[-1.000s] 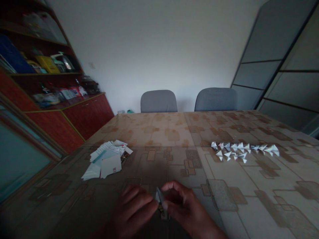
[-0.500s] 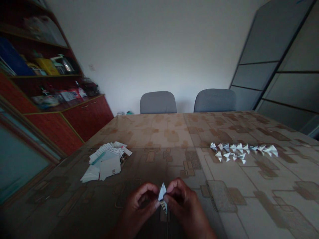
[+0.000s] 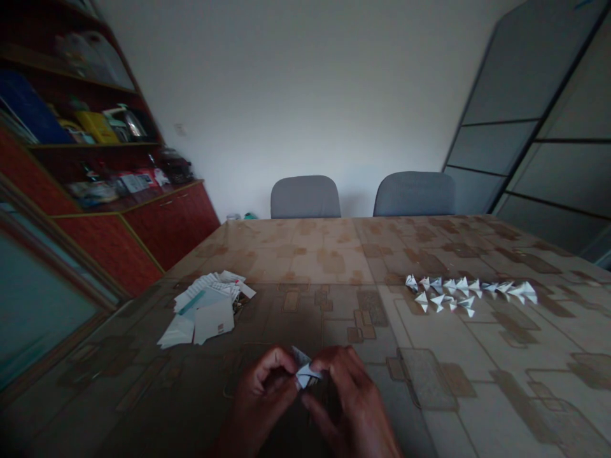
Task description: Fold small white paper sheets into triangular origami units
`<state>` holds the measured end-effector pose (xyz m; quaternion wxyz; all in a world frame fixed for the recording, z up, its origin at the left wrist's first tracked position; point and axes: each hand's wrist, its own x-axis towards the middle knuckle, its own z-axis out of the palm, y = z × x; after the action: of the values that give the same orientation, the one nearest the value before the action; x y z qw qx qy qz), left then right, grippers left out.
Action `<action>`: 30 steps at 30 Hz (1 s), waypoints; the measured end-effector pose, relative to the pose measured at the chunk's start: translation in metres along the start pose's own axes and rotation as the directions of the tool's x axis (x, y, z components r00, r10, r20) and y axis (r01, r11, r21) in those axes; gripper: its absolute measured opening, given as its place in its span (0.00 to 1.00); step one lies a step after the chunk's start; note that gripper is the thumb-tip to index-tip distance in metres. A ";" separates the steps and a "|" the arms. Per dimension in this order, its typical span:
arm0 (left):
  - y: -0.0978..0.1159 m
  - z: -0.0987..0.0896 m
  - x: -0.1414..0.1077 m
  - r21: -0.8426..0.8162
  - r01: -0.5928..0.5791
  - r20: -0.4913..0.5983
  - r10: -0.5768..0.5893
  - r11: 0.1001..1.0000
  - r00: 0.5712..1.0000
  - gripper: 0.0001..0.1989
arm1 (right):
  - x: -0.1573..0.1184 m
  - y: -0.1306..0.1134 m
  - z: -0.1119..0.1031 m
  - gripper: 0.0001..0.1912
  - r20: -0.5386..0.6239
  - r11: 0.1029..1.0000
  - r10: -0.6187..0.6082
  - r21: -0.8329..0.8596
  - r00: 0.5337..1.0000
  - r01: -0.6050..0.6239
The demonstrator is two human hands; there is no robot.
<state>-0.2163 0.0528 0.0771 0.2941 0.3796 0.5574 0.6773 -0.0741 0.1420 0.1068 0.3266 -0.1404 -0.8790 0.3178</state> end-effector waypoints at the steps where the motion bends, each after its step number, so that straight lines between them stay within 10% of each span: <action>1: -0.003 0.000 -0.001 -0.021 0.007 0.012 -0.007 1.000 1.000 0.07 | 0.000 0.000 0.000 0.15 -0.005 1.000 -0.004 -0.014 1.000 0.004; 11: 0.012 -0.002 -0.006 0.067 -0.033 0.066 0.029 0.997 0.997 0.24 | 0.007 -0.007 -0.010 0.15 -0.030 0.990 -0.129 -0.056 0.991 0.127; 24: 0.038 0.000 0.002 0.272 -0.241 0.102 0.221 0.931 0.970 0.08 | 0.004 -0.005 -0.010 0.11 -0.032 0.991 -0.134 -0.002 0.990 0.134; 30: 0.038 -0.002 0.004 0.205 -0.125 0.109 0.104 0.971 0.989 0.02 | 0.001 0.002 -0.006 0.06 -0.033 0.996 -0.035 0.083 0.999 0.037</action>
<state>-0.2187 0.0474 0.1144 0.2396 0.4728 0.5882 0.6108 -0.0713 0.1471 0.1093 0.3517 -0.1157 -0.8620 0.3461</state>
